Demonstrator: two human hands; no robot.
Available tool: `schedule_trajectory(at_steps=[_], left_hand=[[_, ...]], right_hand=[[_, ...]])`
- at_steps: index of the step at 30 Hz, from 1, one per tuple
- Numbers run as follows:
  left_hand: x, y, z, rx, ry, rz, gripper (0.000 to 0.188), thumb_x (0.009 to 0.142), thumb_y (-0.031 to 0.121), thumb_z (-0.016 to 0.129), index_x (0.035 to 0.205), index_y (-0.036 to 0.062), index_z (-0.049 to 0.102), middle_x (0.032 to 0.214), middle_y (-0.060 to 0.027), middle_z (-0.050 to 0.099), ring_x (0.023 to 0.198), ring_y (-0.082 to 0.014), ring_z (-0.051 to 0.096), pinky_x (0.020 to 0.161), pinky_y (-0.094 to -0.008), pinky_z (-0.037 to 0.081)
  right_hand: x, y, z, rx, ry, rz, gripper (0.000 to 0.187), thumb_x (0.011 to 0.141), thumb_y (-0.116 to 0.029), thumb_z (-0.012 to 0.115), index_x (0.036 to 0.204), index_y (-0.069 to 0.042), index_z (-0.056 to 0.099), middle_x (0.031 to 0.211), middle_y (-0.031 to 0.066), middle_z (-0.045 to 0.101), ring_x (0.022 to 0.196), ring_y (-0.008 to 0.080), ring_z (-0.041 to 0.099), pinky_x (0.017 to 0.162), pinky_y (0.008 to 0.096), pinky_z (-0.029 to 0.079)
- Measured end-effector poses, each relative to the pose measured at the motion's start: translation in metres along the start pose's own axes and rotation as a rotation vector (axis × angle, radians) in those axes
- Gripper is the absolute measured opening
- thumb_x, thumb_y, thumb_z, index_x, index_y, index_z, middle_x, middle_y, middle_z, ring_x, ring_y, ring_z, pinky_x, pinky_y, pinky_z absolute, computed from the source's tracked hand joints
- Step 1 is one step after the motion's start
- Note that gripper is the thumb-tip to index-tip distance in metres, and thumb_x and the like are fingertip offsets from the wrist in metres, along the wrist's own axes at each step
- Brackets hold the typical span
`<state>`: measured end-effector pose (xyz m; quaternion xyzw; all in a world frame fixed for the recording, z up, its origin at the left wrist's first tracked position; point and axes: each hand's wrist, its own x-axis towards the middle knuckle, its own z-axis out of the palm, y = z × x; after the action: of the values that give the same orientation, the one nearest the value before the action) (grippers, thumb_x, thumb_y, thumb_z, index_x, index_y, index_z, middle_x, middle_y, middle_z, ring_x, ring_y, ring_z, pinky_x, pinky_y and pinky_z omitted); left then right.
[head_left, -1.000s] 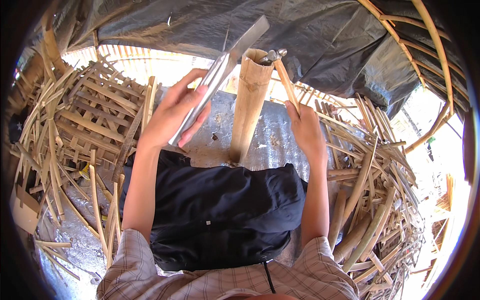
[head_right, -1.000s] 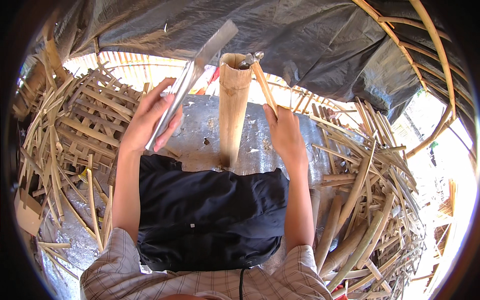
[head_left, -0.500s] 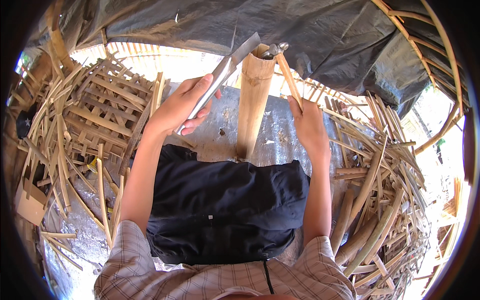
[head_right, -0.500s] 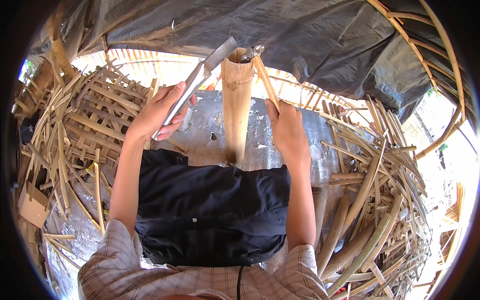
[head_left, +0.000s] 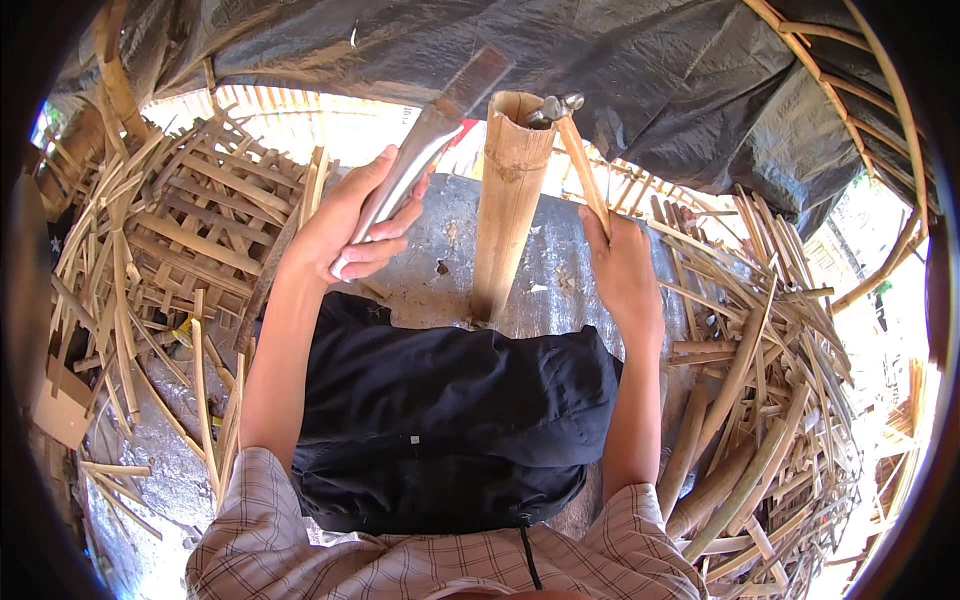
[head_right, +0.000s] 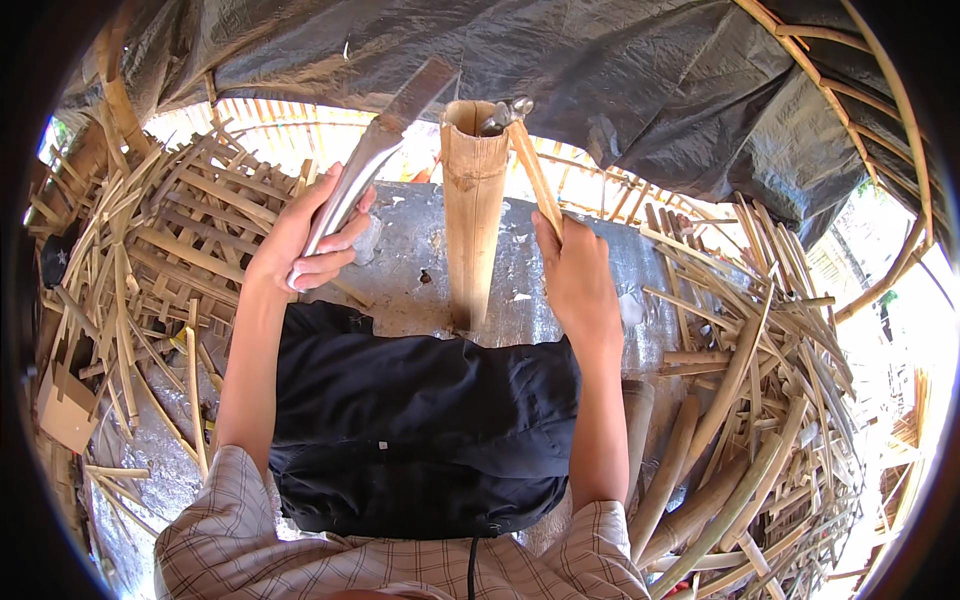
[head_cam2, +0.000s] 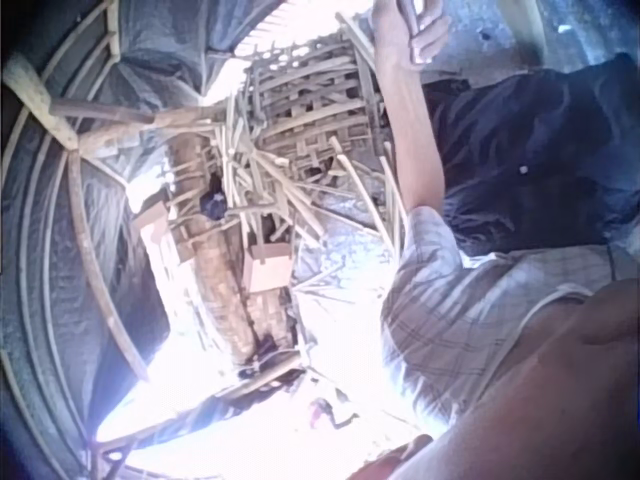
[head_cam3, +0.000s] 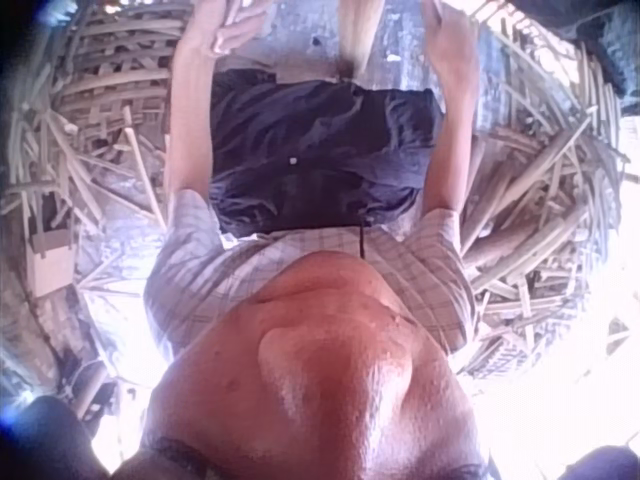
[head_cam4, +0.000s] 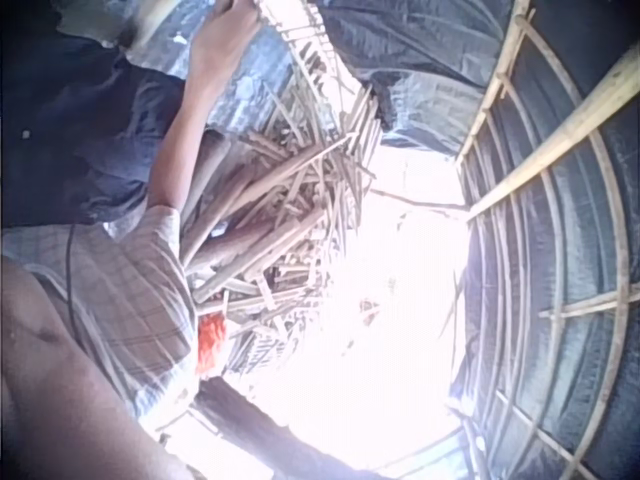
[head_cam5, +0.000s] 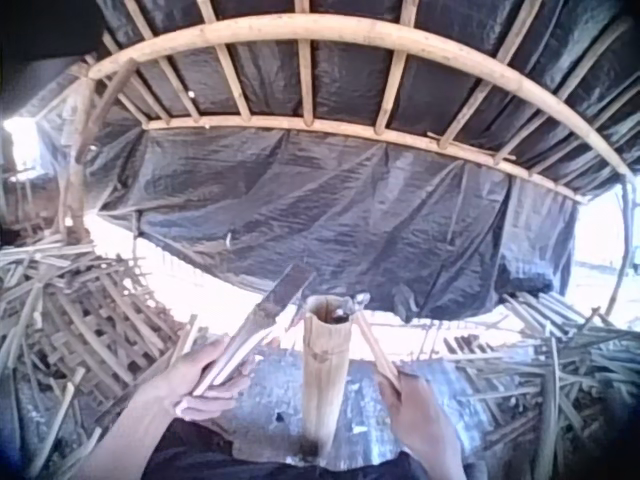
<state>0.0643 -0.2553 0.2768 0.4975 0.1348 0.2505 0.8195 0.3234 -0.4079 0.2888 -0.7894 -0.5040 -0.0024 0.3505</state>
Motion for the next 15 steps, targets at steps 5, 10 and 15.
schedule_trajectory(at_steps=[5, 10, 15], left_hand=[[-0.001, -0.005, 0.022, 0.356, 0.147, 0.01, 0.054, 0.108, 0.053, 0.039, 0.101, 0.0017, 0.053, 0.055, 0.0015, 0.042, 0.031, -0.0045, 0.031, 0.026, -0.0224, 0.025], [-0.002, -0.006, 0.024, 0.532, 0.195, 0.09, 0.054, 0.108, 0.052, 0.039, 0.102, 0.0001, 0.054, 0.055, 0.0013, 0.042, 0.032, -0.0051, 0.034, 0.027, -0.0228, 0.027], [-0.002, -0.003, 0.023, 0.534, 0.19, 0.095, 0.054, 0.108, 0.051, 0.04, 0.101, -0.0007, 0.054, 0.055, 0.0016, 0.042, 0.032, -0.005, 0.034, 0.027, -0.0228, 0.028]], right_hand=[[-0.003, -0.001, -0.004, -0.008, -0.016, 0.006, 0.035, 0.104, -0.028, 0.056, 0.099, 0.006, 0.063, 0.081, 0.0319, 0.061, 0.081, 0.0538, 0.056, 0.068, 0.0576, 0.041], [-0.003, 0.0, 0.0, -0.012, 0.007, -0.015, 0.037, 0.104, -0.029, 0.056, 0.096, 0.006, 0.063, 0.081, 0.0315, 0.061, 0.083, 0.0541, 0.055, 0.068, 0.0579, 0.04], [-0.004, -0.003, -0.006, 0.001, -0.023, 0.015, 0.037, 0.104, -0.03, 0.056, 0.097, 0.006, 0.063, 0.081, 0.0315, 0.061, 0.084, 0.0545, 0.054, 0.069, 0.0586, 0.04]])
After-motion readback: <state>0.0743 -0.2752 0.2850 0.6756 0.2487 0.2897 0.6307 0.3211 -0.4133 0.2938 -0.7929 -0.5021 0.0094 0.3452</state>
